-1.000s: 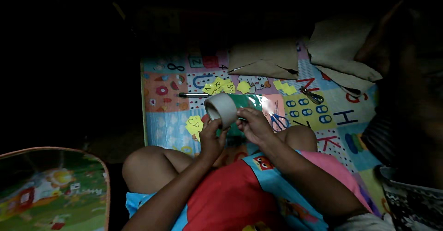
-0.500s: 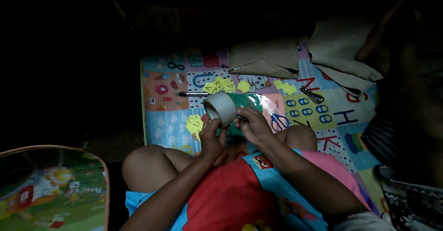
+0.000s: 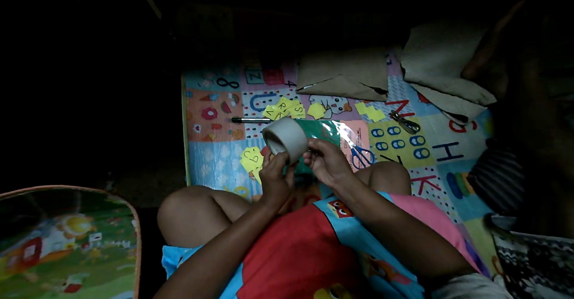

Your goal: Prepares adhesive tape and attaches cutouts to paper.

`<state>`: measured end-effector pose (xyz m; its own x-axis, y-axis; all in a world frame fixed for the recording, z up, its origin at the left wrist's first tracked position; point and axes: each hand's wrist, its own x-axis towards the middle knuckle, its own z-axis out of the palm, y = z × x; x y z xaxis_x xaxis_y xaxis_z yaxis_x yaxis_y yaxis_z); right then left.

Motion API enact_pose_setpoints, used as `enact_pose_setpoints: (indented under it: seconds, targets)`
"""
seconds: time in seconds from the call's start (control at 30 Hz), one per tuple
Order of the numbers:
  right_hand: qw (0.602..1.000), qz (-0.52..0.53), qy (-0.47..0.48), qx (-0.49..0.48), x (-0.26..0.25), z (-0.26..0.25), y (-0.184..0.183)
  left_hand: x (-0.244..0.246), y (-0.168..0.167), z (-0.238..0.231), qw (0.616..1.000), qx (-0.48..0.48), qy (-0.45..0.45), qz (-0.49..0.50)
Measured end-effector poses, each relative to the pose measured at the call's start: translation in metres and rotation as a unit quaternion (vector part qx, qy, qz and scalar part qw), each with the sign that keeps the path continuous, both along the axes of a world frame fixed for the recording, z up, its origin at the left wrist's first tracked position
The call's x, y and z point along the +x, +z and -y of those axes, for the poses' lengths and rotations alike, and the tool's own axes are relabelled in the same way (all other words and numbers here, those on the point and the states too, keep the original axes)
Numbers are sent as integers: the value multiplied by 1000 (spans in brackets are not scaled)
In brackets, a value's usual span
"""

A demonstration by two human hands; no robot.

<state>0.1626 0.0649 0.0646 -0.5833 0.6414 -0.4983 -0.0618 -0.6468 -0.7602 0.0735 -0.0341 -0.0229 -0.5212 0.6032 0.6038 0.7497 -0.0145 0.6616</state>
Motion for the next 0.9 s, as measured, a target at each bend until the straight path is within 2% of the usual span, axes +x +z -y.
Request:
enact_pose_setpoints:
  seconds: [0.43,0.6,0.67,0.73,0.8,0.9]
  targets:
    - [999,-2,-19,-31,-2,0,-2,1,0,-1,1000,1,5,-21]
    - [1000,21,0,-5,-1,0,-3,2,-1,-1,1000,-2,8,-23]
    - [997,39,47,55,2,-3,-5,3,0,0,1000,-10,7,4]
    - [975,77,106,177,5,-10,-10,3,4,2,998,-30,9,46]
    - [922,118,142,340,8,-16,-21,4,7,2,996,-47,18,75]
    - [825,121,118,540,9,-21,-36,3,8,3,994,-55,23,90]
